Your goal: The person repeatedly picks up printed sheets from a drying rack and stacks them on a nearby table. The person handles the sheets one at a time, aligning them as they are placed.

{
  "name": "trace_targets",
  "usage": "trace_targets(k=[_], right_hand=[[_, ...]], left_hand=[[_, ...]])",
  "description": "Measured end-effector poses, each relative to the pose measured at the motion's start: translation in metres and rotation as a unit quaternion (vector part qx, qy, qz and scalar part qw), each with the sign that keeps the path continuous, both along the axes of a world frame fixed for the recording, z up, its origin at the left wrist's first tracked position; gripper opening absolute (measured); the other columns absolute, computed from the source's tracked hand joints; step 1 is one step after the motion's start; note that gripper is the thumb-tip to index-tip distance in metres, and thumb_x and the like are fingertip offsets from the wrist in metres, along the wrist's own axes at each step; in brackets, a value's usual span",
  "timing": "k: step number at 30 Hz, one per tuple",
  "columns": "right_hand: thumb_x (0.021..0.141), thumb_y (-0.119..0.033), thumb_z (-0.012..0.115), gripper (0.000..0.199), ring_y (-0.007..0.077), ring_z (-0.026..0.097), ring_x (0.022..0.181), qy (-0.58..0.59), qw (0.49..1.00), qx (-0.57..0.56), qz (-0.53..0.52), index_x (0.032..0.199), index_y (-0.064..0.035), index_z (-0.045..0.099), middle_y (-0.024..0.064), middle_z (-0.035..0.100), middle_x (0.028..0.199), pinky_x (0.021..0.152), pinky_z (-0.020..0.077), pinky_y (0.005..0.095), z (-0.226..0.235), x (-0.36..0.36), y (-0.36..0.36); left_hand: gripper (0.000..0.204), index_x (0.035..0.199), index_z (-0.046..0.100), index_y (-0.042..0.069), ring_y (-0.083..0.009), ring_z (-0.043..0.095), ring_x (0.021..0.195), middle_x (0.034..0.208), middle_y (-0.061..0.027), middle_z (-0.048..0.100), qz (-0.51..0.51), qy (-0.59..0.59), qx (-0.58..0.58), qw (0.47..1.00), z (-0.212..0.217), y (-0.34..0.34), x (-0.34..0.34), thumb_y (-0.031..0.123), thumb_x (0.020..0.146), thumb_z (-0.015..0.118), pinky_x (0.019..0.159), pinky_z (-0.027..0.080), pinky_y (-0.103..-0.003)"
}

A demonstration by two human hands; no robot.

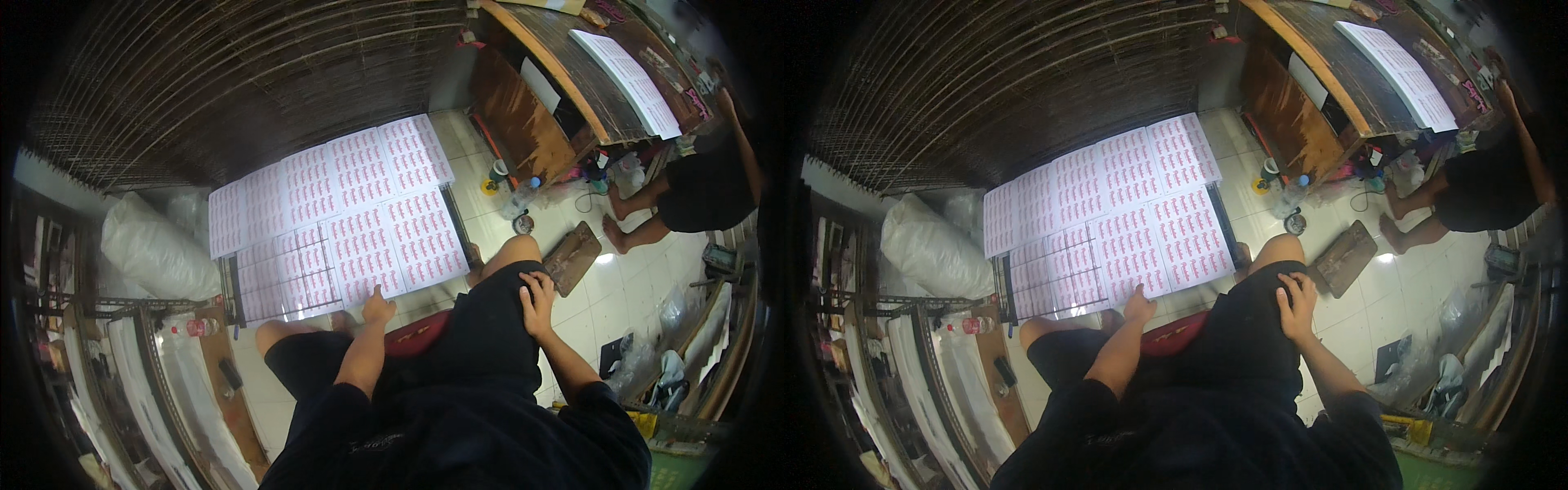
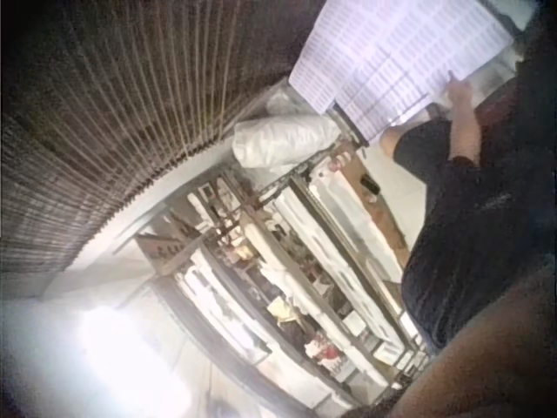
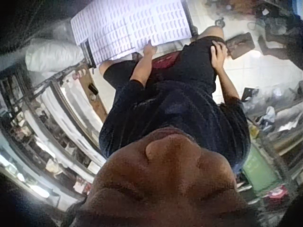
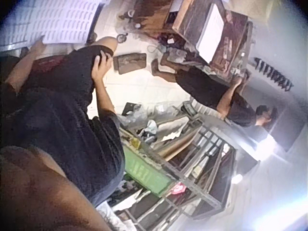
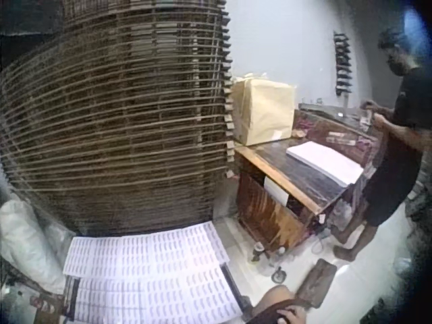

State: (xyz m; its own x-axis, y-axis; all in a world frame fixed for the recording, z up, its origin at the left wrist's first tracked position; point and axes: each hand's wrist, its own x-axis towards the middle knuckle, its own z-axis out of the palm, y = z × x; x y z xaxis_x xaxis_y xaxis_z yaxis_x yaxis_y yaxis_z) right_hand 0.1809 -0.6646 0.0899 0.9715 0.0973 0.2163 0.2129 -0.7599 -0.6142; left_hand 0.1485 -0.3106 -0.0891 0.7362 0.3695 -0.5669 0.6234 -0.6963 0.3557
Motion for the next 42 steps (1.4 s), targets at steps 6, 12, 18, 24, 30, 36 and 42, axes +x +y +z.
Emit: trace_targets(k=[6,12,18,24,30,36,42], right_hand=[[0.082,-0.028,0.057,0.030,0.0289,0.044,0.106,0.003,1.000,0.002,-0.002,0.106,-0.0102,0.060,0.0117,0.049,0.110,0.089,0.0317,0.0401,0.001,0.003,0.004],[0.082,-0.025,0.058,0.032,0.0294,0.048,0.099,-0.014,0.998,0.052,-0.017,0.107,-0.0058,0.057,0.0145,0.051,0.104,0.087,0.0358,0.0386,0.005,0.011,0.002],[0.086,-0.017,0.056,0.033,0.0215,0.052,0.096,-0.151,0.960,0.192,-0.138,0.115,-0.0020,0.051,0.0105,0.053,0.105,0.084,0.0398,0.0324,0.041,0.095,-0.047],[0.088,-0.034,0.056,0.047,0.0157,0.058,0.085,-0.251,0.783,0.519,-0.233,0.124,-0.0067,0.043,0.0070,0.054,0.103,0.069,0.0446,0.0284,0.156,0.207,-0.156],[0.077,-0.057,0.060,0.103,0.0378,0.041,0.120,-0.168,0.622,0.752,-0.140,0.141,-0.0042,-0.002,0.0255,0.026,0.138,0.100,0.0340,0.0485,0.218,0.247,-0.207],[0.072,-0.064,0.058,0.108,0.0377,0.025,0.131,-0.111,0.532,0.839,-0.033,0.141,-0.0039,0.001,0.0215,0.017,0.144,0.103,0.0267,0.0549,0.230,0.254,-0.204],[0.086,-0.049,0.049,0.078,0.0381,0.034,0.126,0.010,0.692,0.714,0.106,0.137,0.0013,0.018,0.0238,0.027,0.139,0.100,0.0334,0.0526,0.216,0.251,-0.196]], left_hand=[[0.061,0.124,0.047,0.006,-0.0247,0.063,0.081,0.090,-0.0145,0.066,0.094,-0.206,-0.245,0.943,0.027,-0.012,0.028,0.026,0.072,0.071,0.072,0.049,-0.036],[0.051,0.122,0.047,0.003,-0.0171,0.060,0.082,0.093,-0.0101,0.064,0.078,-0.245,-0.354,0.899,0.102,-0.027,0.039,0.020,0.079,0.068,0.073,0.047,-0.028],[0.048,0.122,0.047,0.002,-0.0171,0.056,0.091,0.098,-0.0087,0.061,0.041,-0.221,-0.427,0.876,0.151,-0.021,0.016,0.015,0.081,0.067,0.082,0.044,-0.028],[0.043,0.121,0.048,0.006,-0.0157,0.053,0.096,0.101,-0.0072,0.058,0.134,-0.242,-0.444,0.852,0.154,-0.015,-0.040,0.014,0.083,0.065,0.084,0.043,-0.029],[0.041,0.118,0.050,0.008,-0.0161,0.054,0.090,0.100,-0.0076,0.057,0.233,-0.181,-0.404,0.866,0.135,-0.007,-0.035,0.022,0.082,0.065,0.071,0.042,-0.028],[0.041,0.115,0.052,0.008,-0.0169,0.056,0.087,0.099,-0.0080,0.058,0.221,-0.193,-0.363,0.884,0.123,-0.003,-0.034,0.023,0.080,0.067,0.071,0.042,-0.029],[0.037,0.112,0.054,0.007,-0.0137,0.055,0.078,0.094,-0.0076,0.059,0.212,-0.218,-0.339,0.890,0.110,-0.002,-0.030,0.020,0.080,0.066,0.064,0.043,-0.026]])
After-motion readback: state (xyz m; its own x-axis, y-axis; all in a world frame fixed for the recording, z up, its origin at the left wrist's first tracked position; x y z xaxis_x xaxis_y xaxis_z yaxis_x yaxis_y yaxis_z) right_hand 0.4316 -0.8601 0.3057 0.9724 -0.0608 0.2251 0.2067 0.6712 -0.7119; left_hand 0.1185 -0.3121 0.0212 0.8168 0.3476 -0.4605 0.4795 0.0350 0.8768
